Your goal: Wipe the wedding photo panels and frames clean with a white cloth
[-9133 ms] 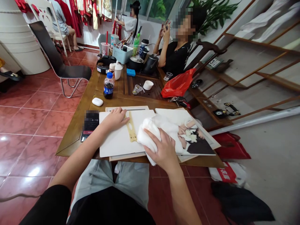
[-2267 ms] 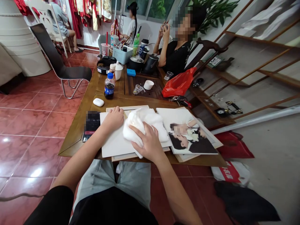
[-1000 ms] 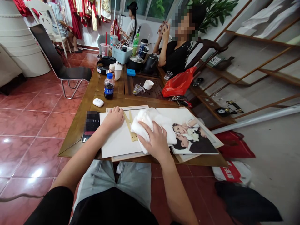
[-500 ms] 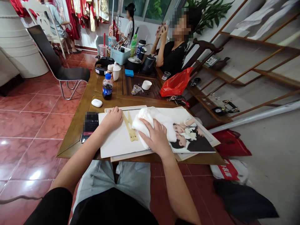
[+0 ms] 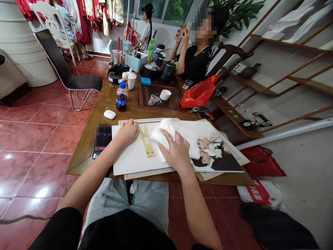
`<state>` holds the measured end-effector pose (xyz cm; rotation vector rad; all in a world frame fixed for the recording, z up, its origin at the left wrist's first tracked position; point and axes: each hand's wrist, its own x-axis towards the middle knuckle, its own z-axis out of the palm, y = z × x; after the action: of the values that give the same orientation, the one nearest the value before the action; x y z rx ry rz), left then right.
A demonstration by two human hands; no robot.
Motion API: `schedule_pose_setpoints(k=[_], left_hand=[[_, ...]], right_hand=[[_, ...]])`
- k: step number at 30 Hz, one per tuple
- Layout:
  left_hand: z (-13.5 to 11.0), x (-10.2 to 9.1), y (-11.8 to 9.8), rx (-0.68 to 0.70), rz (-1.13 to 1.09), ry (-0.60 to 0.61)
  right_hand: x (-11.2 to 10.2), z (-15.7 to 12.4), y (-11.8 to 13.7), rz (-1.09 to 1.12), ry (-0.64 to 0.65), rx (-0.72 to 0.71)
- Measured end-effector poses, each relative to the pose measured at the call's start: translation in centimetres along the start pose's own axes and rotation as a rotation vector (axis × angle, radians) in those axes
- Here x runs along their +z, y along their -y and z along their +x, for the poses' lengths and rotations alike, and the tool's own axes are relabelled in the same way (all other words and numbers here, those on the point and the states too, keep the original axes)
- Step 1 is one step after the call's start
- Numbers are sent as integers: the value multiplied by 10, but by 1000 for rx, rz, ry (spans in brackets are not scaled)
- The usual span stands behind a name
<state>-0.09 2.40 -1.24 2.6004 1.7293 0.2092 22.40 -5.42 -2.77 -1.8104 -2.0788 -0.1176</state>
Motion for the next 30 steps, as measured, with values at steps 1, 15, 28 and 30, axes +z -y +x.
schedule_pose_setpoints(k=[1, 15, 28, 30], left_hand=[[0, 0, 0, 1, 1, -2], [0, -2, 0, 6, 14, 25], [3, -4, 1, -6, 32, 93], [4, -5, 1, -11, 29, 112]], right_hand=[[-2, -8, 0, -9, -5, 2], [-8, -57, 8, 43, -119, -48], [-2, -71, 93, 167, 12, -488], [-3, -71, 95, 159, 24, -518]])
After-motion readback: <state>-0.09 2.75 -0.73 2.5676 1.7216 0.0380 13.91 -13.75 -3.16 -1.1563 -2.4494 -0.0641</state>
